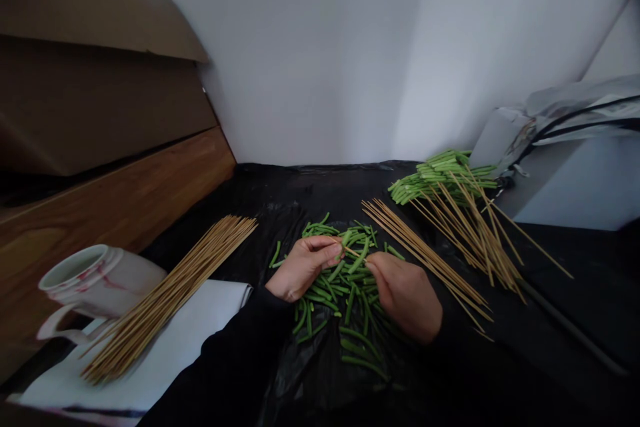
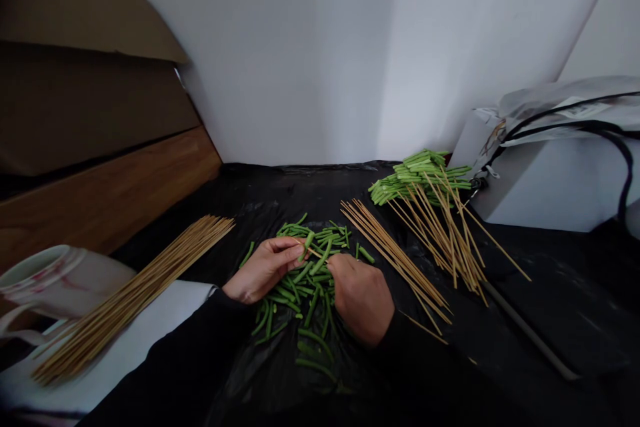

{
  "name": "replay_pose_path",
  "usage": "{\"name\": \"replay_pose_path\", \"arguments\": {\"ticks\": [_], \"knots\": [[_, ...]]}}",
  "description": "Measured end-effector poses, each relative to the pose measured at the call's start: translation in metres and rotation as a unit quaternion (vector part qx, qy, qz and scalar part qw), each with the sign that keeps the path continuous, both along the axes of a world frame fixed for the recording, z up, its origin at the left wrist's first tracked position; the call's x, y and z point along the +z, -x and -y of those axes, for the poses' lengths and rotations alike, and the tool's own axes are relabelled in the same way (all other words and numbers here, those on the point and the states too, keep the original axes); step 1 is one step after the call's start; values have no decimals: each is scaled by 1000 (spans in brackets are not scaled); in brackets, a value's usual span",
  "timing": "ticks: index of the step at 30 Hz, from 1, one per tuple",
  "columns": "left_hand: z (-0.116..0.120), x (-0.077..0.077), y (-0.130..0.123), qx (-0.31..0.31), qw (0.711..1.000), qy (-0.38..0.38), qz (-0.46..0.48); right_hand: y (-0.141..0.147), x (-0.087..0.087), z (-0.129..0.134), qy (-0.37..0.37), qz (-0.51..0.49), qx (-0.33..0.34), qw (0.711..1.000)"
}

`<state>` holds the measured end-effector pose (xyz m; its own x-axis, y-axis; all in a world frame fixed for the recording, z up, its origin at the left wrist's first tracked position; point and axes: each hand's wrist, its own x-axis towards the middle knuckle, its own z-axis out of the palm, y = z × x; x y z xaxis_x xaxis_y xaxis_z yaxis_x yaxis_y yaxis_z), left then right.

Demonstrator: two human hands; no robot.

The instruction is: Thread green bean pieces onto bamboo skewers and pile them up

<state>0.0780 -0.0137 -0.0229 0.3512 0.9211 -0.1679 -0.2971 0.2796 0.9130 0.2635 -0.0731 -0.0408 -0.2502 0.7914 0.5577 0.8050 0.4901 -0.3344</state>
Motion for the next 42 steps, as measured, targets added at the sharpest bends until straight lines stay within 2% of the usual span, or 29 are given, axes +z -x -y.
{"name": "replay_pose_path", "arguments": {"ticks": [6, 12, 19, 25, 27, 36, 42], "knots": [[2, 1, -1, 4, 1000, -1, -1, 0, 1, 0, -47, 9, -11, 999], [4, 1, -5, -12, 1000, -4, -6, 1, 2, 2, -7, 12, -9, 1000], [5, -2, -6, -20, 1000, -2, -11, 1, 2, 2, -69, 41, -12, 997], [6, -6, -8, -38, 998, -35, -43, 2, 1, 1, -8, 11, 5, 1000], [7, -6, -9, -44, 996, -47, -54, 3, 1, 1, -9, 15, 2, 1000], [9, 0, -12, -25, 998, -21, -45, 2, 9, 2, -108, 77, -17, 991], [8, 8, -8, -35, 998, -29, -40, -3, 8, -2, -95, 50, -14, 994]]}}
